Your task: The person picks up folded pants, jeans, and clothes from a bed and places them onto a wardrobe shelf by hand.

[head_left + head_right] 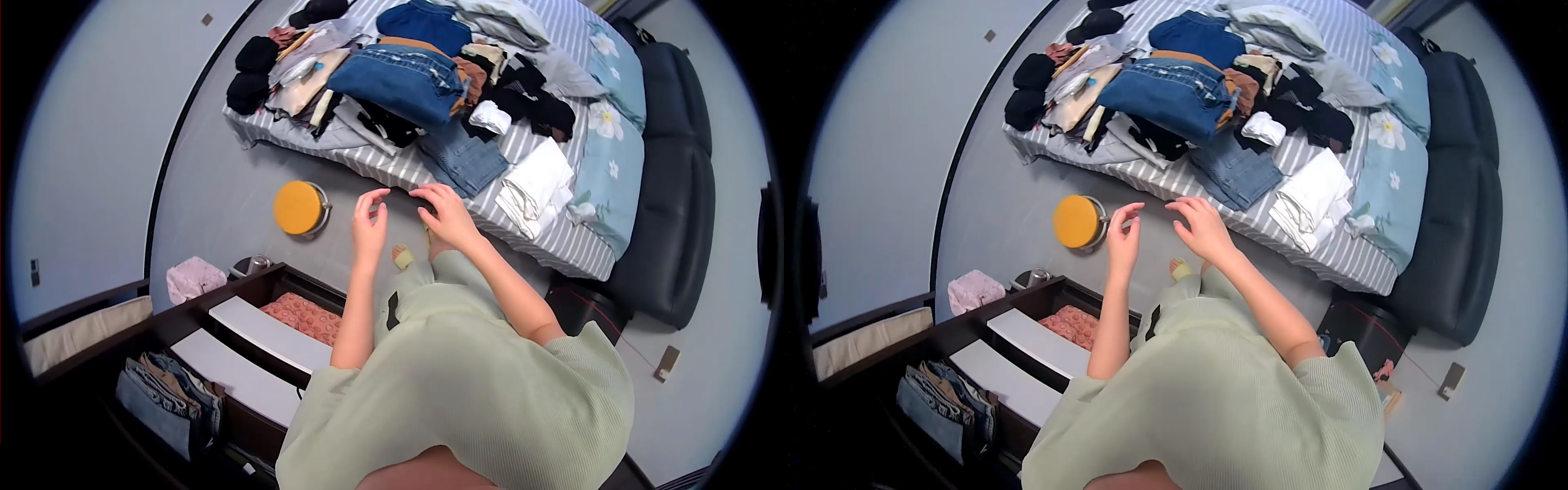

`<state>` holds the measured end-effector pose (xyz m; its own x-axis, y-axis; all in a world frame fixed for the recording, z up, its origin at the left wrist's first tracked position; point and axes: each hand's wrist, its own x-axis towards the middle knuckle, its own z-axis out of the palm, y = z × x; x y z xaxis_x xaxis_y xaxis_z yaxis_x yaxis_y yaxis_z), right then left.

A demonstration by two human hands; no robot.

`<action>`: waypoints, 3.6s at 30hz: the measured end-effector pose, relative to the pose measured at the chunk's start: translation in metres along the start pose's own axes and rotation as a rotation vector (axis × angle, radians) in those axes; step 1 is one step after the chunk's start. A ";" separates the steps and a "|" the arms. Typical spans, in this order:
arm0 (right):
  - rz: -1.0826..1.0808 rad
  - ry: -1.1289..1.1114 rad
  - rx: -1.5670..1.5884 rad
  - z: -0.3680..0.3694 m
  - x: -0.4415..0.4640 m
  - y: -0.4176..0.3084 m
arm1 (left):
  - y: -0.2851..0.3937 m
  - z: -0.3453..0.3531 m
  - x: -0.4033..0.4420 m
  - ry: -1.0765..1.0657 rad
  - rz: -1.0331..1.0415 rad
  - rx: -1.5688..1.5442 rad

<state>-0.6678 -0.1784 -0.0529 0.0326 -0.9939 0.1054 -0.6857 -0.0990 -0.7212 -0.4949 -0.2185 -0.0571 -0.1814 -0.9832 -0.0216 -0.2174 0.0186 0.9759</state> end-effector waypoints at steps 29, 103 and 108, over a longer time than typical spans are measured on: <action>0.338 -0.145 0.053 -0.055 -0.027 0.328 | -0.205 0.299 0.020 -0.219 -0.527 -0.002; 0.570 -0.596 0.711 -0.100 -0.011 0.270 | -0.084 0.200 -0.043 0.318 -0.759 -0.498; 0.383 -0.605 0.688 -0.103 0.009 0.228 | -0.016 0.174 -0.049 0.387 -0.713 -0.657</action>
<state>-0.8994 -0.2046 -0.1459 0.3941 -0.8029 -0.4472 -0.1624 0.4181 -0.8938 -0.6500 -0.1388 -0.1094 0.1287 -0.7204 -0.6815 0.4325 -0.5776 0.6923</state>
